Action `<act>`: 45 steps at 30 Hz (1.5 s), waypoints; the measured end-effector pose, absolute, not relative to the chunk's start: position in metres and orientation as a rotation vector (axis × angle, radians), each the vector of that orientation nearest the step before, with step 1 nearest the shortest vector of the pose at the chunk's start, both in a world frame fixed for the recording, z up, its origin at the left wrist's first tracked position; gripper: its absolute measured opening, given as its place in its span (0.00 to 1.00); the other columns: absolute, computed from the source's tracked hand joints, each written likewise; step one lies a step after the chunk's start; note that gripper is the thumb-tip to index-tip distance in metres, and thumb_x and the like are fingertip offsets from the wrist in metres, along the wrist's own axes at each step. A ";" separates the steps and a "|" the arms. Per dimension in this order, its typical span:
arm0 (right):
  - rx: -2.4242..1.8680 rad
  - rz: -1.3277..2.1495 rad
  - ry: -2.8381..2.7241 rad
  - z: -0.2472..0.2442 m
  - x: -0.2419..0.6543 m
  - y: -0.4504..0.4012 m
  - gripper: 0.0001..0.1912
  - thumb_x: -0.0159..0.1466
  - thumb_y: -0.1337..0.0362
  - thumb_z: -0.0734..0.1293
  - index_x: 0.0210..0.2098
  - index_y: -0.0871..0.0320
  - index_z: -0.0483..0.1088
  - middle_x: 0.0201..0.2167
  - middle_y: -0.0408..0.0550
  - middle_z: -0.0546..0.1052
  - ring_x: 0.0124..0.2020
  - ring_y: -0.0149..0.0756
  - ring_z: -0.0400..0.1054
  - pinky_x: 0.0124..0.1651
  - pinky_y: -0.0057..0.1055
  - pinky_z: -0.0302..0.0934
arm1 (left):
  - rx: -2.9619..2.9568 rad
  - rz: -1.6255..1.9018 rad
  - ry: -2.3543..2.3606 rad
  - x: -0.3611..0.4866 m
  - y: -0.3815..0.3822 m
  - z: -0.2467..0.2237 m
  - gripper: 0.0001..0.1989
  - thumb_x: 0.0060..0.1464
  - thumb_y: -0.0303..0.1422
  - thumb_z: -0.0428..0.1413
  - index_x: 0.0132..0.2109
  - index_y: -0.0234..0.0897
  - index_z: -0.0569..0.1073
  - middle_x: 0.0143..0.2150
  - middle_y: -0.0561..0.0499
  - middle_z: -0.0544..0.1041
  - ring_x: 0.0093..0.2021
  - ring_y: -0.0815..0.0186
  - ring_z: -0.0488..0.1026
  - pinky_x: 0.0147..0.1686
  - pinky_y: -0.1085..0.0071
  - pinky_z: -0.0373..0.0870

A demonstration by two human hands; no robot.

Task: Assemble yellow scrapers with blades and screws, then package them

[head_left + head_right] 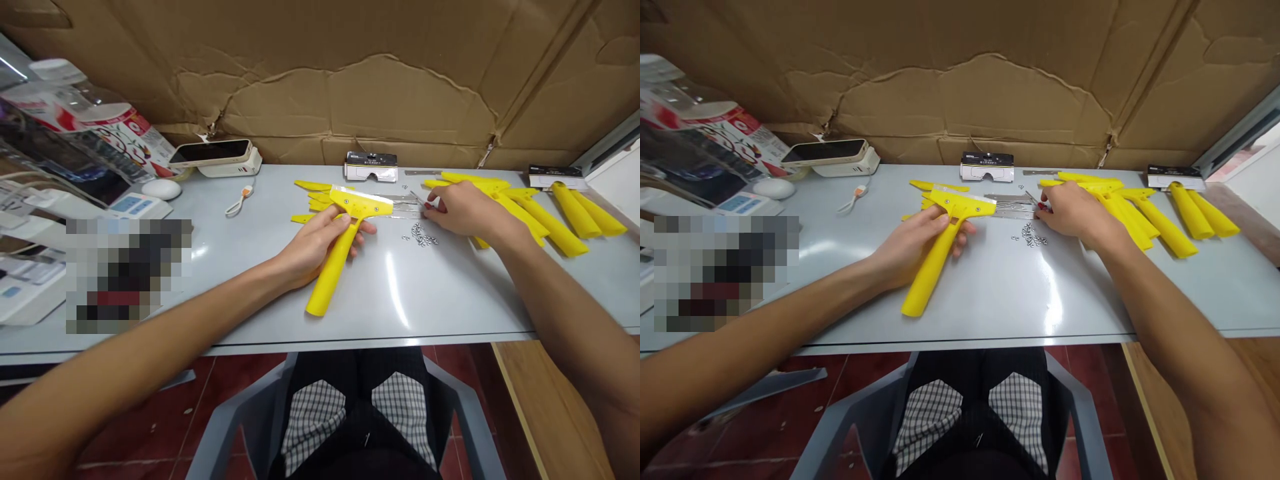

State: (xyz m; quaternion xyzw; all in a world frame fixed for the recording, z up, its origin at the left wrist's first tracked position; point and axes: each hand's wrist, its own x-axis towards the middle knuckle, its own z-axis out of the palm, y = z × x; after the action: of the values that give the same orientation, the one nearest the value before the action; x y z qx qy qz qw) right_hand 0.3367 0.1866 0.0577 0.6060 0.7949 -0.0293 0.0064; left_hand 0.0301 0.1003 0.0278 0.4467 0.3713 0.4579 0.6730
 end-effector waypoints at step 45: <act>1.377 -2.470 2.269 0.035 0.238 0.092 0.15 0.67 0.60 0.77 0.48 0.60 0.73 0.32 0.49 0.84 0.30 0.37 0.81 0.35 0.34 0.79 | 0.739 1.198 0.847 0.044 0.096 0.024 0.25 0.42 0.27 0.81 0.46 0.34 0.80 0.35 0.55 0.78 0.36 0.68 0.77 0.42 0.69 0.74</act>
State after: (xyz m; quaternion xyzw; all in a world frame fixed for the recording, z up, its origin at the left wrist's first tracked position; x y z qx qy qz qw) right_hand 0.2382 0.0916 0.0353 0.3686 0.6075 -0.6615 -0.2397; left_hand 0.0440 0.0958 0.0243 0.3294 0.3776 0.5337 0.6812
